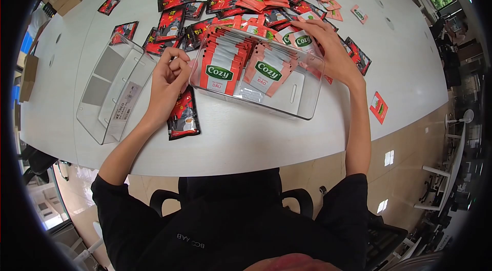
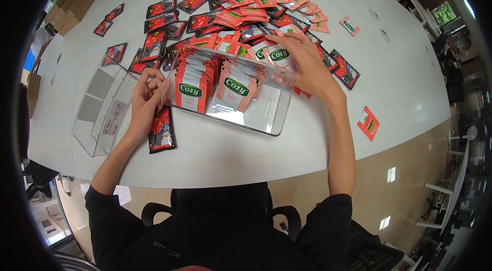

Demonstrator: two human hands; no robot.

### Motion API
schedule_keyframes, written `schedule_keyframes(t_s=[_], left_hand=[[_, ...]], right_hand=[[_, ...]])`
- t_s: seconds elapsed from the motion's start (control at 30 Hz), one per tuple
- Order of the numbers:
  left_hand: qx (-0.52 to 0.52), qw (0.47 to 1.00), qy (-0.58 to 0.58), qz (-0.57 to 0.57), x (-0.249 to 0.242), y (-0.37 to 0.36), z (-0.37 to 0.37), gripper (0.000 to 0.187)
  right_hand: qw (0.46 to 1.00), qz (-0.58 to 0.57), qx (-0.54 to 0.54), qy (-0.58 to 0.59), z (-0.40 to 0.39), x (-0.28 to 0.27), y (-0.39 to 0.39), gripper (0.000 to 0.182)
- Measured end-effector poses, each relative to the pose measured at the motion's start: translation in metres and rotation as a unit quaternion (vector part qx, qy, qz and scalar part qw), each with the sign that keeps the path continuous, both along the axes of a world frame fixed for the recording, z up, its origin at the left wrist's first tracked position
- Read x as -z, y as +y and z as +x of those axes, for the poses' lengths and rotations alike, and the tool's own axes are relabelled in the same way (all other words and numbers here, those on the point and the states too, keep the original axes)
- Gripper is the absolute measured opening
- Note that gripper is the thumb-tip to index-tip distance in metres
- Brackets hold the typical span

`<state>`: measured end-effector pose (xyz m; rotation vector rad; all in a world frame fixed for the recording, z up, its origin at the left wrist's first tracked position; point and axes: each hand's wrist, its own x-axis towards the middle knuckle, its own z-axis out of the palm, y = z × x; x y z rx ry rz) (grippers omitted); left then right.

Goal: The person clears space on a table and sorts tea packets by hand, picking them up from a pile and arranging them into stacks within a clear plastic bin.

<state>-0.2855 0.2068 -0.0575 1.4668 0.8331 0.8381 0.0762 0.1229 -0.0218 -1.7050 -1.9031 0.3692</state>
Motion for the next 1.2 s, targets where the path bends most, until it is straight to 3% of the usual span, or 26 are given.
schedule_keyframes(t_s=[0.2,0.3,0.37,0.5,0.57,0.6,0.73,0.83,0.97,1.03,1.17,1.2], left_hand=[[-0.006,1.000,0.012,0.001,0.001,0.001,0.000,0.014],[-0.005,1.000,0.010,0.001,0.002,0.001,0.000,0.015],[-0.003,1.000,0.006,0.002,0.004,0.002,-0.001,0.015],[0.001,1.000,-0.001,0.003,0.005,0.003,-0.001,0.015],[0.000,1.000,0.002,0.003,0.004,0.002,-0.001,0.015],[0.000,1.000,0.006,0.004,0.004,0.002,-0.002,0.015],[-0.006,1.000,0.000,0.001,0.004,0.002,0.000,0.015],[-0.006,1.000,0.000,0.000,0.003,0.001,0.000,0.015],[-0.012,1.000,0.004,0.000,0.001,0.000,0.002,0.015],[-0.011,1.000,0.004,0.000,0.001,0.000,0.002,0.015],[-0.018,1.000,0.004,-0.011,0.004,0.001,0.000,0.014],[-0.017,1.000,0.003,-0.006,0.005,0.002,0.000,0.014]], right_hand=[[0.996,0.021,-0.073,-0.047,0.001,0.008,0.005,0.077],[0.997,0.016,-0.079,0.004,-0.005,-0.001,0.006,0.072],[0.999,0.020,0.009,0.027,-0.011,-0.007,0.004,0.071],[0.995,0.059,0.057,0.064,-0.010,-0.015,0.003,0.065],[0.982,0.157,0.059,0.083,-0.003,-0.015,0.005,0.050],[0.968,0.223,0.080,0.080,-0.003,-0.013,0.008,0.031],[0.955,0.244,0.166,-0.028,0.015,-0.021,0.000,0.017],[0.950,0.225,0.212,-0.034,0.016,-0.026,-0.002,0.019],[0.943,0.271,0.191,-0.027,0.020,-0.012,0.008,0.023],[0.952,0.249,0.149,-0.102,0.017,-0.006,0.011,0.024],[0.966,0.185,0.156,-0.092,0.007,0.001,0.011,0.023],[0.968,0.185,0.153,-0.069,0.010,0.001,0.012,0.032]])
